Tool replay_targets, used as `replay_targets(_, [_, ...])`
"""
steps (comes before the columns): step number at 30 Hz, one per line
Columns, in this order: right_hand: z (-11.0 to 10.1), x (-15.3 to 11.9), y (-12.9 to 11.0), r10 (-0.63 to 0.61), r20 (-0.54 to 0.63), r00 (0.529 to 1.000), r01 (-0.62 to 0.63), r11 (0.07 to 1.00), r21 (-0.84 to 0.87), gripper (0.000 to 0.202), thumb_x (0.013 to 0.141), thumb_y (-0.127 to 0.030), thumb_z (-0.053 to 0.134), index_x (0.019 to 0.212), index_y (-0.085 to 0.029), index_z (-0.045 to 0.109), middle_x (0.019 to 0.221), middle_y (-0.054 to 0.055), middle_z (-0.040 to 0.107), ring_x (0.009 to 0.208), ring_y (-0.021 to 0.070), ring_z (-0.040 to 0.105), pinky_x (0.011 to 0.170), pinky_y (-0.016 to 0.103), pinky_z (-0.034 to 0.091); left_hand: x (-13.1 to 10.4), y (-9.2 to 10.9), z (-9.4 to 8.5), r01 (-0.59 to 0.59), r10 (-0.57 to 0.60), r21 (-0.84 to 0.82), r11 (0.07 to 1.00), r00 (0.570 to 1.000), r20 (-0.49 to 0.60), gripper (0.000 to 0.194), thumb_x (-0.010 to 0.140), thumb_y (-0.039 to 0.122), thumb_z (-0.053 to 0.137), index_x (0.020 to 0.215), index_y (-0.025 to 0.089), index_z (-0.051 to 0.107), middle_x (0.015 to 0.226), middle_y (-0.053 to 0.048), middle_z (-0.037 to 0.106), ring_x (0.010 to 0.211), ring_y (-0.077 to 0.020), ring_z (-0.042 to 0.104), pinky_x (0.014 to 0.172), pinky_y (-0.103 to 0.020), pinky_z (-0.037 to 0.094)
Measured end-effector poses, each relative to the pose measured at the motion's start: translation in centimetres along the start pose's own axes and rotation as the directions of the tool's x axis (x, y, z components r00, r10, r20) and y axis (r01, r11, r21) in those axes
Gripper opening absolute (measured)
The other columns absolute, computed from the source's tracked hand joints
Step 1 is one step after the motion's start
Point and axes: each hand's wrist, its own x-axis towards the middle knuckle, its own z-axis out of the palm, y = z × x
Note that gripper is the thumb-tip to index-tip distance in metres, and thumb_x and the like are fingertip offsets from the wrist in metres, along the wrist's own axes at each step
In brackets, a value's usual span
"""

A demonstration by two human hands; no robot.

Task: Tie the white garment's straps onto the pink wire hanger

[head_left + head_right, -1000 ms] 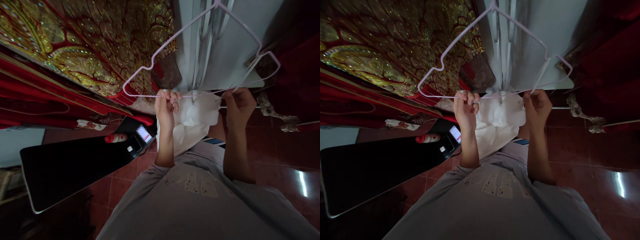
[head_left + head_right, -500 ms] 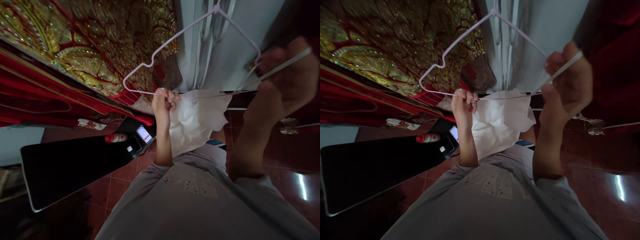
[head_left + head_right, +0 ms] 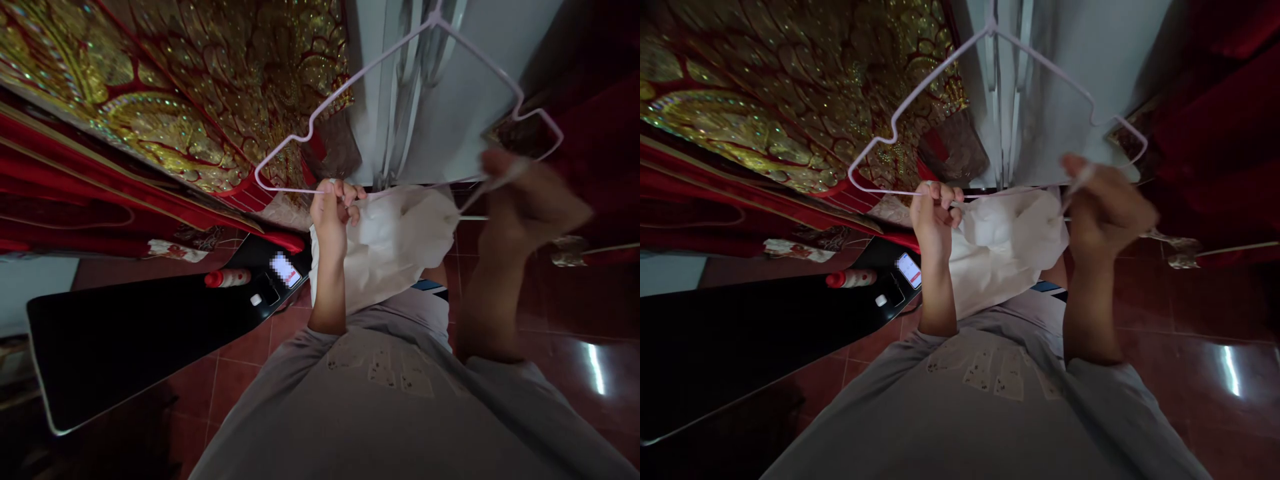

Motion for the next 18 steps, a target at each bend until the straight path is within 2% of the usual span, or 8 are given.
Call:
replay_targets(1, [0.5,-0.4,-0.4,0.041,0.225,0.974,-0.041,0.999,-0.003,0.025,0.088,-0.023,0.073,0.110,-0.034,0.080,0.101,-0.001,0.081,0.090,0.0198,0.077,0.081,0.038,0.063,-0.1,-0.1,0.0,-0.003,0.003,0.002,1.000,1.000,0.009,0.039,0.094,0.054,0.064,0.078,0.022,0.048,0.066,0.002,0.043,0.072,-0.0130,0.064,0.039,-0.015,0.034])
replay_targets(2, [0.9,-0.8,-0.5,0.062,0.404,0.913,-0.060,0.998,-0.016,0.027,0.088,-0.022,0.072,0.112,-0.032,0.079,0.106,0.001,0.081,0.095,0.0215,0.077,0.086,0.041,0.063,-0.1,-0.3,0.0,-0.003,0.003,0.012,1.000,1.000,0.013,0.040,0.093,0.055,0.065,0.078,0.022,0.048,0.067,0.002,0.043,0.072,-0.0131,0.064,0.039,-0.015,0.034])
replay_targets(4, [1.6,-1.7,-0.4,0.061,0.564,0.824,-0.044,0.998,-0.043,0.020,0.088,-0.024,0.071,0.105,-0.029,0.079,0.105,0.001,0.081,0.095,0.0226,0.076,0.090,0.045,0.061,-0.2,-0.5,-0.3,0.008,-0.008,0.053,0.999,1.000,0.008,0.043,0.091,0.059,0.066,0.078,0.022,0.048,0.067,0.002,0.043,0.074,-0.0134,0.064,0.040,-0.015,0.034])
replay_targets(5, [1.8,-2.2,-0.2,0.053,0.572,0.819,-0.026,0.998,-0.055,0.015,0.088,-0.025,0.071,0.101,-0.029,0.078,0.102,0.000,0.081,0.092,0.0223,0.076,0.090,0.046,0.060,-0.2,-0.5,-0.4,0.015,-0.015,0.076,0.997,1.000,0.004,0.044,0.090,0.061,0.066,0.078,0.022,0.048,0.068,0.002,0.043,0.074,-0.0137,0.064,0.040,-0.015,0.034])
replay_targets(9, [2.3,-3.4,0.2,0.034,0.461,0.887,0.000,0.997,-0.074,0.011,0.090,-0.028,0.069,0.096,-0.032,0.077,0.096,-0.003,0.080,0.086,0.0203,0.074,0.087,0.044,0.057,-0.5,-0.2,-0.9,0.018,-0.024,0.104,0.994,0.998,0.056,0.043,0.088,0.061,0.069,0.081,0.023,0.052,0.070,0.001,0.049,0.081,-0.0166,0.068,0.043,-0.018,0.040])
replay_targets(13, [2.3,-3.6,-0.1,0.089,0.454,0.887,-0.022,0.988,-0.151,0.011,0.091,-0.031,0.065,0.095,-0.032,0.076,0.097,-0.002,0.079,0.090,0.0212,0.073,0.090,0.045,0.056,-1.0,0.6,-1.5,-0.011,-0.008,0.157,0.988,0.993,0.120,0.034,0.089,0.056,0.069,0.090,0.024,0.060,0.083,-0.003,0.066,0.095,-0.0199,0.072,0.053,-0.021,0.050])
replay_targets(16, [2.1,-3.2,-0.2,0.091,0.444,0.891,-0.019,0.986,-0.163,0.011,0.091,-0.028,0.064,0.092,-0.031,0.074,0.096,-0.003,0.079,0.090,0.0204,0.072,0.092,0.045,0.055,-1.3,1.1,-2.5,-0.085,0.056,0.295,0.952,0.993,0.107,0.024,0.093,0.046,0.067,0.105,0.025,0.068,0.106,-0.006,0.075,0.104,-0.0206,0.073,0.062,-0.023,0.056])
replay_targets(18, [2.0,-3.0,-0.1,0.060,0.426,0.903,-0.007,0.992,-0.124,0.013,0.091,-0.023,0.062,0.089,-0.030,0.074,0.093,-0.004,0.079,0.087,0.0193,0.072,0.091,0.044,0.055,-1.4,1.1,-3.6,-0.171,0.159,0.415,0.894,0.985,0.063,0.021,0.096,0.038,0.063,0.111,0.025,0.071,0.117,-0.007,0.076,0.106,-0.0205,0.072,0.064,-0.023,0.056])
